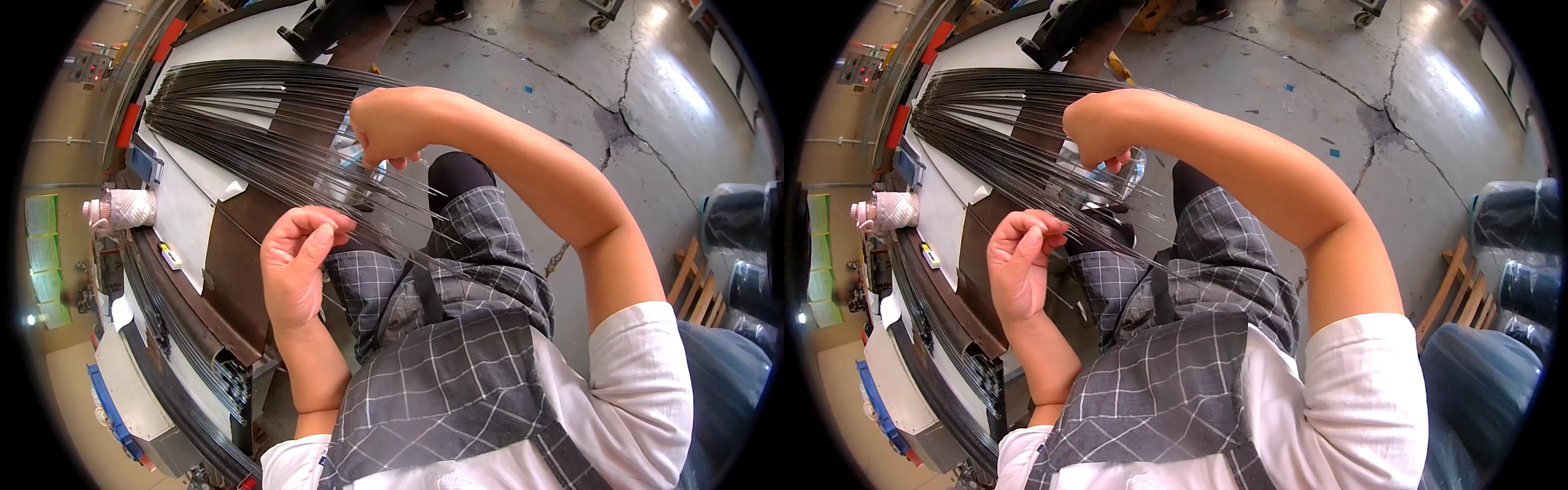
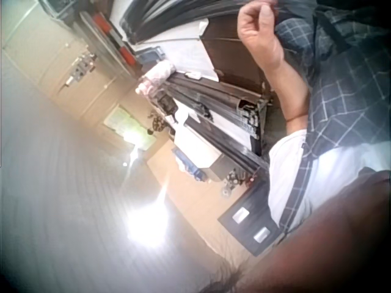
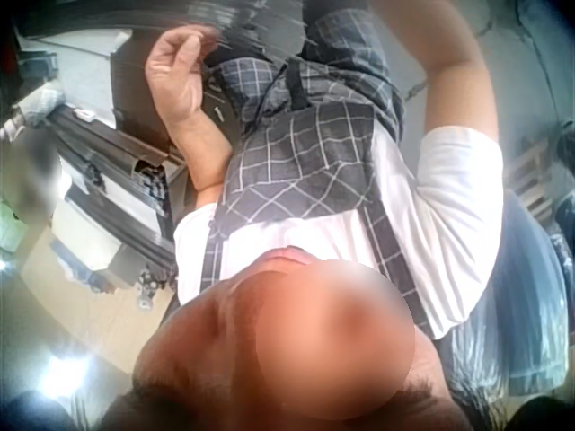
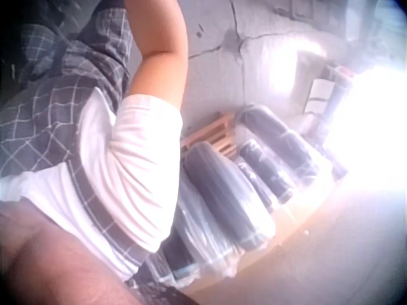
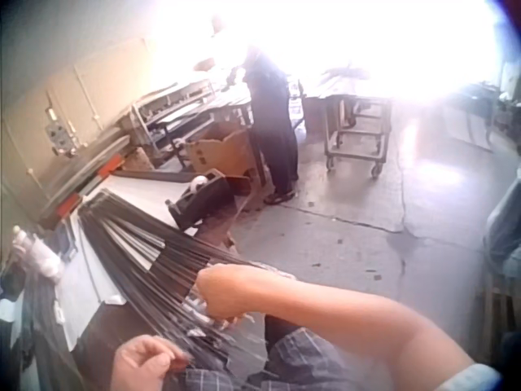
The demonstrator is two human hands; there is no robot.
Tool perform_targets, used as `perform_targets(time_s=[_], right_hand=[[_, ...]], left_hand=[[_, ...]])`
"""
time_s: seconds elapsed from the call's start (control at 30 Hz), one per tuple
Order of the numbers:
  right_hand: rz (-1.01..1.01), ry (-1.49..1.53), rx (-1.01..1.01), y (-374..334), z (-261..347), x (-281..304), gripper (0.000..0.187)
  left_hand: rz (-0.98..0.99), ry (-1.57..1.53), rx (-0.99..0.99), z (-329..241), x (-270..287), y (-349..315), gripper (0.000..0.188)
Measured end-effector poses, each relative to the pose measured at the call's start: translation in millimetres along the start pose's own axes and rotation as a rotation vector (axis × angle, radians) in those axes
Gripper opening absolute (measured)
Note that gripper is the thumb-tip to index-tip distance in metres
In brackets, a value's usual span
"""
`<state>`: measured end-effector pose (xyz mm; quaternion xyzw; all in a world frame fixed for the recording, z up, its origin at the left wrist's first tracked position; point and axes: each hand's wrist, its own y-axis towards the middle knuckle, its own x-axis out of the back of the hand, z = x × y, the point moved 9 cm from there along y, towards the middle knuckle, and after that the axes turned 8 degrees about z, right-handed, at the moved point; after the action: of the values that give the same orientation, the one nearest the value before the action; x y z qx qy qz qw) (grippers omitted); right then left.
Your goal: The person gathers a bundle of long thin rods, wraps a small piece of tape around them to secure the bundle, and places the bundle on the table. The process is repeated multiple times throughout the clip.
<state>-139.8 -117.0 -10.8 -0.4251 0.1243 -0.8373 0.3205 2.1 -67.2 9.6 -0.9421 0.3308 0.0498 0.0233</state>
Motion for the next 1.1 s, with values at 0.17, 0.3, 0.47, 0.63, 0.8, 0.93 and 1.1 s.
perform_targets(time_s=[0.17,0.3,0.47,0.63,0.8,0.93,1.1], right_hand=[[0.047,-0.023,-0.025,4,3,-4,0.017],[0.047,-0.009,0.013,8,3,-6,0.015],[-0.049,0.146,0.080,0,4,-1,0.014],[-0.022,0.303,0.141,-7,8,-3,0.014],[-0.027,0.359,0.179,-8,9,-3,0.015],[-0.031,0.348,0.189,-6,9,-4,0.015],[-0.028,0.343,0.199,-5,9,-5,0.015]], left_hand=[[-0.058,-0.072,0.072,13,-5,-1,0.009],[-0.064,-0.133,0.166,28,-12,1,0.010],[-0.017,-0.141,0.265,41,-33,6,0.015],[0.041,-0.137,0.342,46,-46,15,0.017],[0.062,-0.171,0.373,51,-51,19,0.019],[0.059,-0.191,0.379,54,-53,19,0.019],[0.049,-0.209,0.379,57,-51,19,0.018]])
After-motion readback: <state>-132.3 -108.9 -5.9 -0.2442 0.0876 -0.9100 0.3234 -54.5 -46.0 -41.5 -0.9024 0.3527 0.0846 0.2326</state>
